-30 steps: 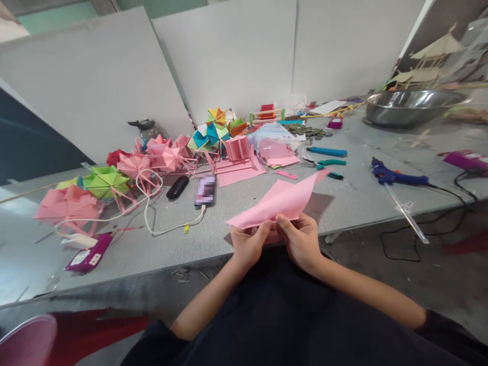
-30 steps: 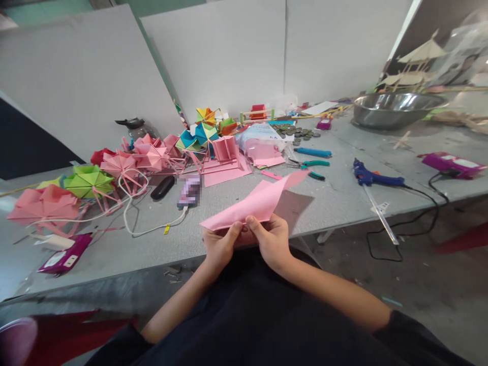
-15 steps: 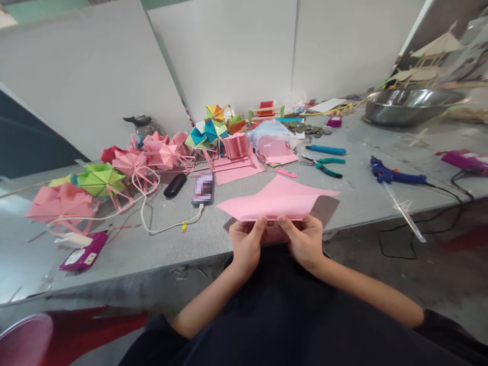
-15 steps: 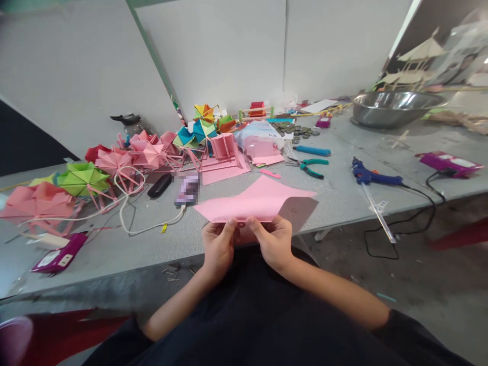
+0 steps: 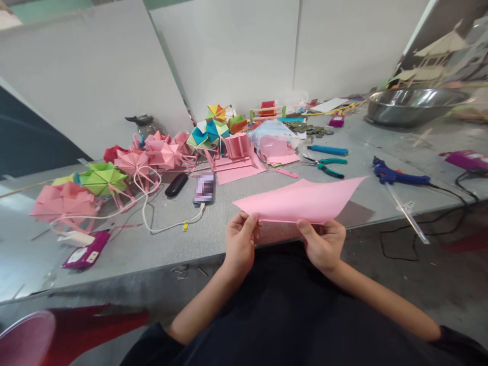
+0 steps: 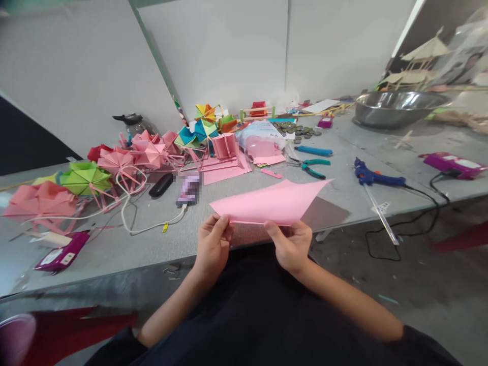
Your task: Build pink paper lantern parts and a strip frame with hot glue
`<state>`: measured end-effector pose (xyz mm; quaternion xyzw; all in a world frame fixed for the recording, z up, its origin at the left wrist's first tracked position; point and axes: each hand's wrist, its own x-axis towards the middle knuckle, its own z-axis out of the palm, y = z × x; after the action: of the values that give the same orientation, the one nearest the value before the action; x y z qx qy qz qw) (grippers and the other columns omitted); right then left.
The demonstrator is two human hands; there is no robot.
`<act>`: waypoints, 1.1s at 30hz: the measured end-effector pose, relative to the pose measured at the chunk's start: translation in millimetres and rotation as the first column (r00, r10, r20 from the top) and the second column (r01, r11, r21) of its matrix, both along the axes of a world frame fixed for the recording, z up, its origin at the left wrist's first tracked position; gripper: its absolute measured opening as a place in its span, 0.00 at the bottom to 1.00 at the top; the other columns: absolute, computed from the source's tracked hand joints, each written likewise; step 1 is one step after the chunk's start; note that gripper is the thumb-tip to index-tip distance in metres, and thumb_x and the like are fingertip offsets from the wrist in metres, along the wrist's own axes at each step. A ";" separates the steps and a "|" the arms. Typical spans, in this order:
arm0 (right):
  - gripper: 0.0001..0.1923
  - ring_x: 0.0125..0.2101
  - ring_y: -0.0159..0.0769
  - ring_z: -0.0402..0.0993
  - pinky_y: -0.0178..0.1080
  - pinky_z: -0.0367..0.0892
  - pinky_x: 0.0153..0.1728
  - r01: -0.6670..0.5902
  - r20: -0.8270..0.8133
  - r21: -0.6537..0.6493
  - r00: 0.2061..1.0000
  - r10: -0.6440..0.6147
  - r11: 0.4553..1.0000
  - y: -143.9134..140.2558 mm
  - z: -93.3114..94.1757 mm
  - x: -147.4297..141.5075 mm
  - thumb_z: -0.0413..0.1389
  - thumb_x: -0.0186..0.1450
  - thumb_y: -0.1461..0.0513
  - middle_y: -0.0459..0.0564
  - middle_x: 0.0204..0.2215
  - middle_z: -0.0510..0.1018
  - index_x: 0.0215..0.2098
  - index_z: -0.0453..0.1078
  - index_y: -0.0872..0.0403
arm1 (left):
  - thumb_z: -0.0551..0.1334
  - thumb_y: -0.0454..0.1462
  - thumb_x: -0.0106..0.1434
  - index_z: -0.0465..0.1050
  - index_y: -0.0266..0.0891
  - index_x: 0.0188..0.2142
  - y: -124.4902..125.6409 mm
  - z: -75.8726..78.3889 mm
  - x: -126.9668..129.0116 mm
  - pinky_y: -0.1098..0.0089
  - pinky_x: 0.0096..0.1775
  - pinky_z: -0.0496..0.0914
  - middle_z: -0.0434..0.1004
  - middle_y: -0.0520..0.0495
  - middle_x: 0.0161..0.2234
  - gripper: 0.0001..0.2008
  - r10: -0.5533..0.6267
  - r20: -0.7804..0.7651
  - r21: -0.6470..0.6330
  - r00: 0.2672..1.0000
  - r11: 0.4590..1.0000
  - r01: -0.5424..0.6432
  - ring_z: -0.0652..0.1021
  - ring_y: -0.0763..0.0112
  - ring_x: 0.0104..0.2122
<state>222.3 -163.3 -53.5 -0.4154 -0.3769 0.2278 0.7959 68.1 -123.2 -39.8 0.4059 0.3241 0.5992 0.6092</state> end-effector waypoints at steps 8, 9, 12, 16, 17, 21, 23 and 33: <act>0.23 0.15 0.27 0.59 0.33 0.57 0.15 -0.242 0.006 -0.244 0.968 0.251 0.939 -4.0 1.2 28.7 0.74 0.59 0.45 0.42 0.15 0.70 0.24 0.77 0.52 | 0.78 0.41 0.55 0.72 0.43 0.46 22.1 18.2 -15.5 0.68 0.46 0.78 0.85 0.48 0.43 0.23 0.063 0.054 -0.032 0.997 0.998 -0.061 0.85 0.68 0.41; 0.24 0.15 0.27 0.58 0.33 0.56 0.15 -0.285 0.024 -0.304 0.952 0.306 0.909 -3.3 3.9 36.3 0.74 0.59 0.44 0.42 0.14 0.69 0.23 0.76 0.53 | 0.78 0.40 0.55 0.70 0.44 0.49 26.1 19.7 -21.0 0.67 0.45 0.79 0.85 0.48 0.43 0.26 0.075 0.029 -0.064 0.997 0.995 -0.073 0.85 0.67 0.40; 0.26 0.15 0.27 0.57 0.34 0.57 0.15 -0.394 0.043 -0.472 0.883 0.468 0.788 1.1 15.5 60.3 0.72 0.59 0.42 0.43 0.13 0.66 0.21 0.76 0.53 | 0.78 0.37 0.52 0.66 0.45 0.54 35.4 22.3 -39.6 0.69 0.40 0.78 0.84 0.48 0.44 0.33 0.083 -0.132 -0.109 0.988 0.989 -0.097 0.84 0.69 0.35; 0.23 0.13 0.29 0.56 0.35 0.56 0.12 -0.398 0.056 -0.647 0.826 0.561 0.650 11.9 30.9 84.8 0.74 0.56 0.42 0.45 0.14 0.70 0.25 0.82 0.52 | 0.75 0.36 0.55 0.71 0.41 0.51 41.7 31.2 -68.6 0.71 0.36 0.76 0.83 0.45 0.46 0.25 -0.079 -0.456 -0.090 0.886 0.995 0.042 0.80 0.76 0.29; 0.24 0.13 0.29 0.57 0.35 0.57 0.13 -0.379 0.051 -0.683 0.829 0.557 0.625 15.6 33.6 89.1 0.73 0.56 0.41 0.45 0.14 0.70 0.25 0.82 0.52 | 0.73 0.38 0.58 0.73 0.40 0.51 44.8 35.4 -77.7 0.70 0.35 0.76 0.83 0.44 0.45 0.22 -0.108 -0.535 -0.074 0.838 0.994 0.081 0.80 0.74 0.29; 0.29 0.13 0.32 0.60 0.37 0.58 0.13 -0.322 0.032 -0.824 0.795 0.606 0.466 35.8 42.3 101.9 0.70 0.56 0.36 0.46 0.12 0.68 0.22 0.80 0.51 | 0.66 0.45 0.69 0.78 0.42 0.50 79.5 54.7 -123.6 0.63 0.38 0.78 0.83 0.45 0.38 0.14 0.086 -0.855 0.158 0.512 0.982 0.100 0.82 0.64 0.33; 0.29 0.14 0.34 0.64 0.38 0.61 0.14 -0.247 0.098 -0.868 0.766 0.636 0.431 48.3 46.9 106.1 0.68 0.55 0.35 0.51 0.14 0.73 0.22 0.81 0.50 | 0.65 0.46 0.69 0.80 0.42 0.49 109.2 60.5 -148.1 0.54 0.50 0.78 0.83 0.41 0.45 0.15 0.277 -0.909 0.335 0.311 0.930 0.152 0.83 0.57 0.43; 0.24 0.17 0.46 0.77 0.41 0.73 0.17 -0.065 0.290 -0.864 0.746 0.599 0.500 63.4 27.6 128.6 0.67 0.56 0.38 0.54 0.17 0.78 0.19 0.80 0.46 | 0.60 0.58 0.71 0.74 0.43 0.64 187.5 26.3 -201.3 0.39 0.70 0.61 0.67 0.33 0.69 0.31 0.291 -0.946 0.323 0.140 0.863 0.388 0.68 0.41 0.68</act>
<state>351.0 -99.9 -25.9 -0.6918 -0.5205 0.3986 0.3026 -133.2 64.3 -13.5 0.8493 0.4595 0.2222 0.1349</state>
